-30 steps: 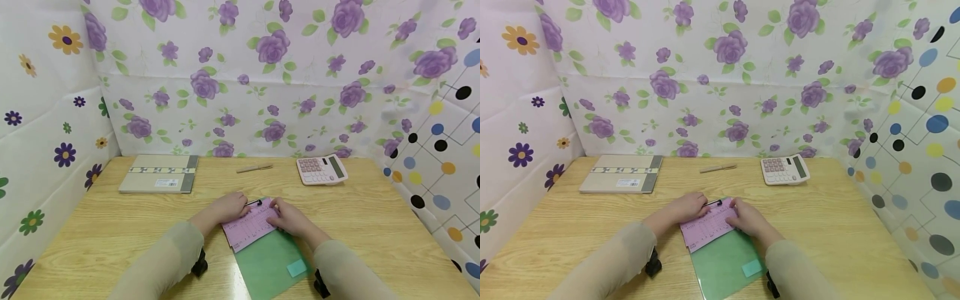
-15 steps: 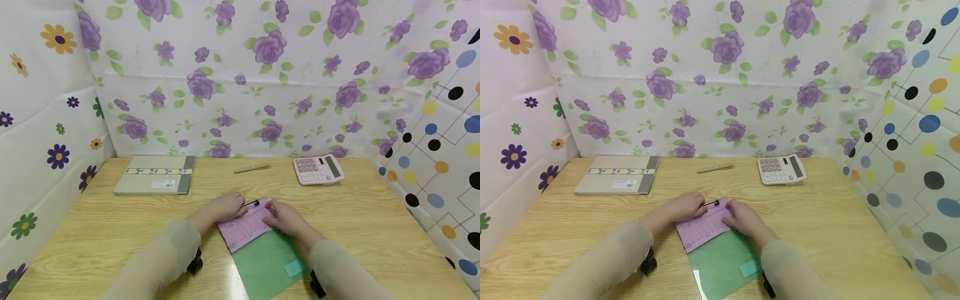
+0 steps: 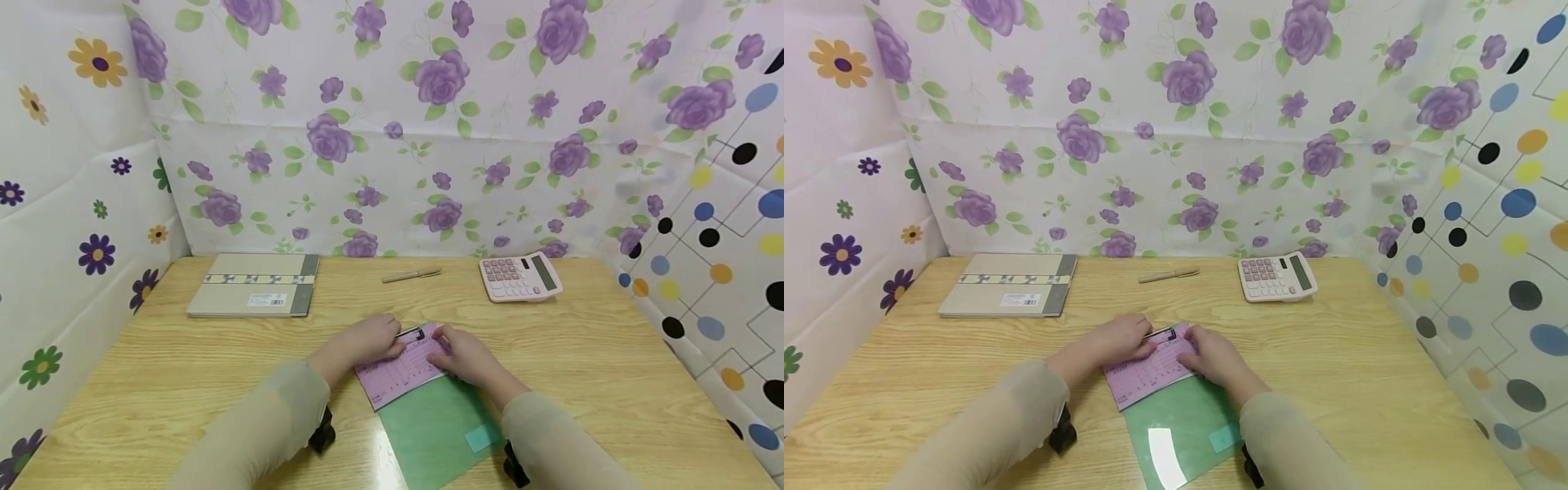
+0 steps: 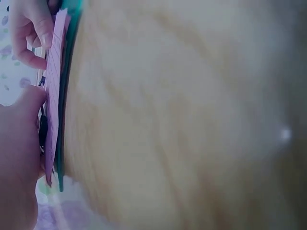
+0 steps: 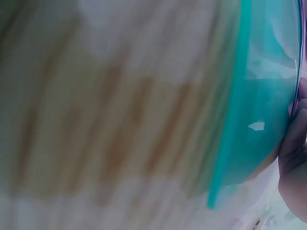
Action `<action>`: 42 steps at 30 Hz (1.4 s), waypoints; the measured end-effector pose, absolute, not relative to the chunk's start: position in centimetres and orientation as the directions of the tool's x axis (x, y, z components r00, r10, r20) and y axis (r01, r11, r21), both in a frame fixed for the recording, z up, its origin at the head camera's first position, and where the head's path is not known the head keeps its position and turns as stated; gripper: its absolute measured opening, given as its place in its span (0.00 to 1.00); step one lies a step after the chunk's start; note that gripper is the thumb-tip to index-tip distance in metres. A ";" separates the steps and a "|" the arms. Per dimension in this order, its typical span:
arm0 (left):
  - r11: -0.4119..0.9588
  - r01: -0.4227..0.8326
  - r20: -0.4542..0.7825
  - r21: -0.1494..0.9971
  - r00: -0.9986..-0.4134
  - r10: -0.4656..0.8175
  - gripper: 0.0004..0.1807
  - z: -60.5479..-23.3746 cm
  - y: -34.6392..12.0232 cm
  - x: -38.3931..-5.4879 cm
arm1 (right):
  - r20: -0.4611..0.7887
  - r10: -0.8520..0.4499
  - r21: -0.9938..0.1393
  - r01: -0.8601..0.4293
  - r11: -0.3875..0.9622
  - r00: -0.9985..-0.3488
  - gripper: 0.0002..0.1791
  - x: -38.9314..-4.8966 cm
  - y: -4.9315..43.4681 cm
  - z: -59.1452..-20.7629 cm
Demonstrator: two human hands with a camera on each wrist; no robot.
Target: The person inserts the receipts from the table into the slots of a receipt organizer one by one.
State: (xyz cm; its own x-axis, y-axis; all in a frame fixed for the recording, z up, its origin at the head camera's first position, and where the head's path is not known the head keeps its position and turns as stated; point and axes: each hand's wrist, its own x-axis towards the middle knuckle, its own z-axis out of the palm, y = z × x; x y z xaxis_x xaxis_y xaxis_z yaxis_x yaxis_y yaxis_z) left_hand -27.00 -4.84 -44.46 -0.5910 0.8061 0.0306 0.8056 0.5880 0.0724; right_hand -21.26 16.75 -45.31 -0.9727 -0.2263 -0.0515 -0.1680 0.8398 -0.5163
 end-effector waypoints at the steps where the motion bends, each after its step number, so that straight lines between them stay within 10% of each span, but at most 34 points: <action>1: 0.591 0.803 0.039 0.072 -0.595 0.803 0.18 -44.6 -4.8 -27.0 | -0.050 -0.225 -0.517 -0.168 0.840 -0.973 0.22 -21.2 16.8 -45.3; 42: 0.611 0.747 0.094 0.263 -0.650 0.754 0.21 -45.7 -5.2 -26.6 | -0.126 -0.229 -0.514 -0.134 0.847 -0.965 0.20 -18.8 19.7 -44.3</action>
